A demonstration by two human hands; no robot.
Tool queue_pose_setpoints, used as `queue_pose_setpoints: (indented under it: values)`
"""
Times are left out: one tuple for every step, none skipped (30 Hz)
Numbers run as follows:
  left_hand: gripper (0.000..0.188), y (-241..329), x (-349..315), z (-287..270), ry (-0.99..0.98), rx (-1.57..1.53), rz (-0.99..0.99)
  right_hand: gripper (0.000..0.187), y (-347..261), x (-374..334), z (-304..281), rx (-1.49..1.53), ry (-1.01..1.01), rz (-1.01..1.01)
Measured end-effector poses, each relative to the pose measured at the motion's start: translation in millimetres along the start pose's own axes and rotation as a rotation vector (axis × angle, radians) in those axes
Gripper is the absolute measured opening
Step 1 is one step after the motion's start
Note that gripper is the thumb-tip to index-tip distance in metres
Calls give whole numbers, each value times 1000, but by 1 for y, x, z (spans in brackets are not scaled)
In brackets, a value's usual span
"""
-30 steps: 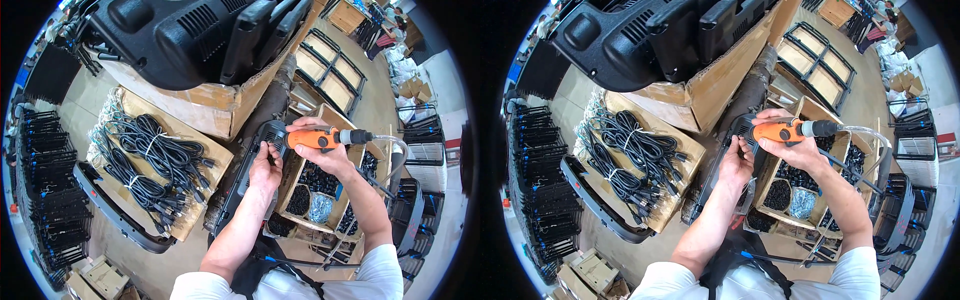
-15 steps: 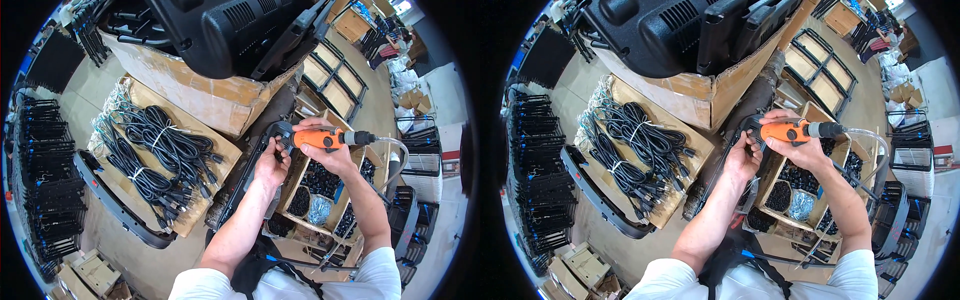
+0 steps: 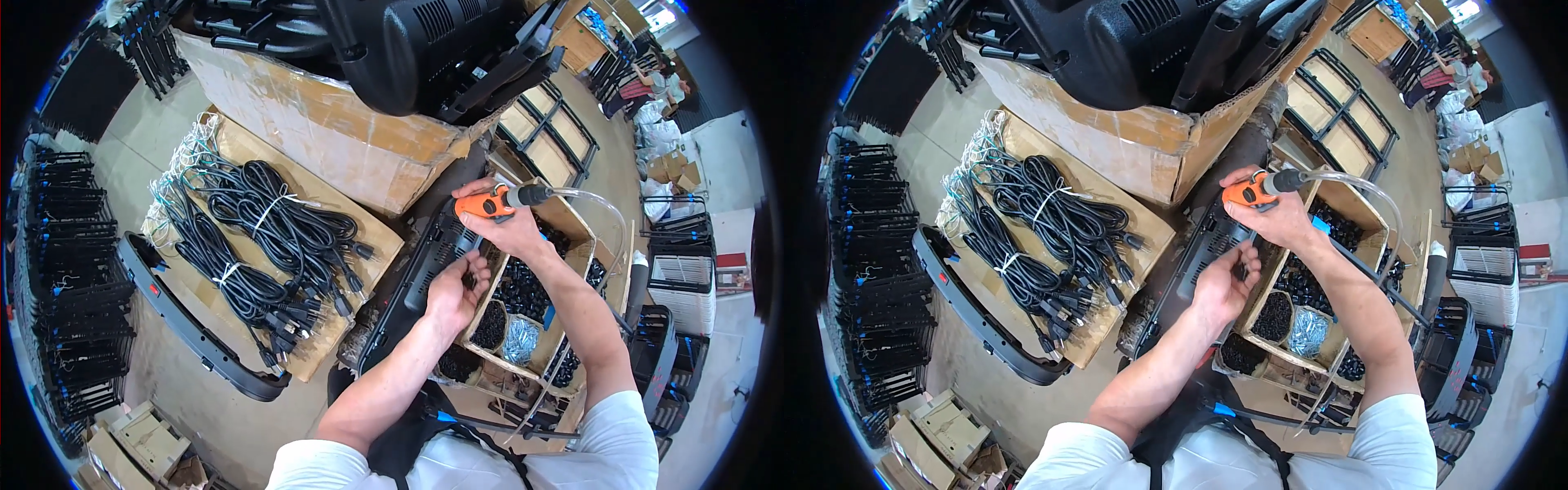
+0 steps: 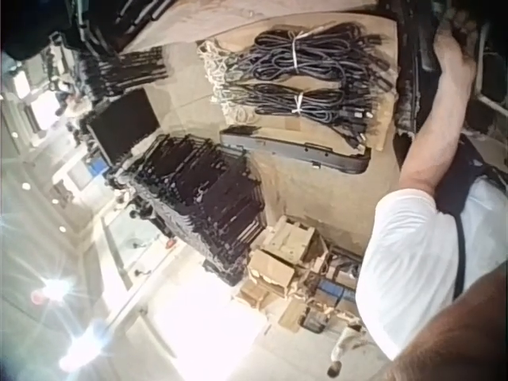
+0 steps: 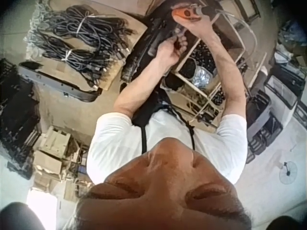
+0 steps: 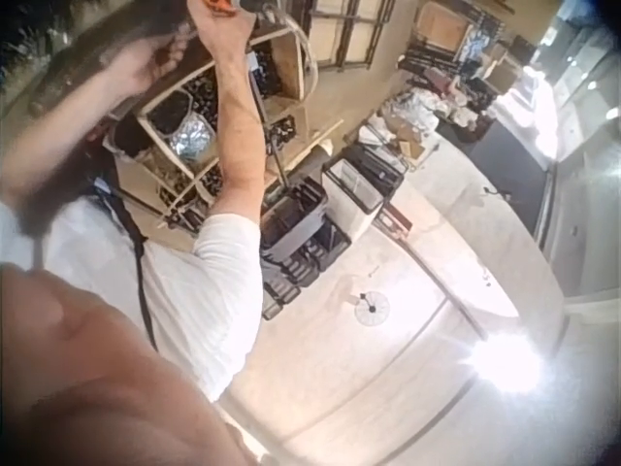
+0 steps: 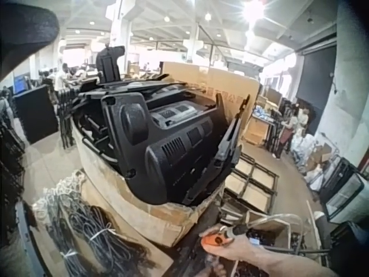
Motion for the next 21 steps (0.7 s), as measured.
queue_pose_setpoints:
  values:
    - [28, -4, -11, -1, 4, -1, -26, 33, -1, 2, 0, 10, 3, 6]
    - [28, -8, -20, -8, -33, -36, -34, 34, -2, 5, 1, -17, 6, 21]
    - [28, -12, -29, -15, -35, -38, -33, 34, 0, 5, 2, -19, 4, 20]
    - [27, -14, -40, -17, -6, -34, -43, 34, 4, 6, 1, 0, 12, 3]
    - [26, -17, -51, -21, 23, -32, -52, 34, 6, 7, 2, 20, 18, -14]
    - [24, -21, -57, -29, 44, -54, -46, 34, 8, 7, 2, 17, 18, -16]
    - [24, -24, -65, -31, 40, -54, -43, 33, 8, 8, 1, 16, 18, -14]
    - [24, -28, -72, -34, 78, -85, -49, 33, 8, 9, -1, 16, 17, -12]
    - [23, -32, -80, -36, 115, -116, -56, 33, 7, 8, -2, 13, 17, -15]
    - [23, -36, -87, -39, 122, -110, -62, 33, 6, 7, -1, 18, 20, -24]
    - [23, -38, -93, -42, 122, -109, -59, 33, 5, 6, 0, 22, 24, -32]
    - [23, -41, -99, -46, 120, -52, -104, 33, 4, 7, 1, 31, 24, -26]
    - [24, -43, -104, -49, 118, 6, -151, 33, 3, 7, 2, 32, 24, -26]
    - [25, -43, -109, -53, 94, 44, -182, 32, 2, 8, 3, 23, 23, -18]
    - [25, -43, -113, -58, 94, 46, -183, 32, 2, 8, 3, 14, 22, -10]
    - [26, -42, -116, -61, 65, 94, -180, 32, 2, 7, 4, 13, 26, -9]
    - [27, -41, -119, -64, 36, 143, -177, 32, 4, 8, 5, 12, 30, 4]
    - [27, -41, -122, -67, 35, 146, -180, 32, 5, 7, 5, 10, 35, 16]
    - [29, -39, -125, -67, 24, 143, -161, 32, 4, 7, 5, 9, 40, 17]
    - [30, -38, -128, -68, 14, 141, -141, 33, 4, 7, 5, -2, 42, 21]
    - [30, -37, -132, -68, 13, 144, -145, 33, 4, 6, 5, -12, 44, 25]
Point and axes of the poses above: each hand's wrist, its own x-axis towards the middle knuckle, its own z-axis out of the palm, y = z × x, the point moved 2 cm from there along x, towards the middle knuckle, and after that the axes turned 13 degrees about -y, right-handed, at the moved point
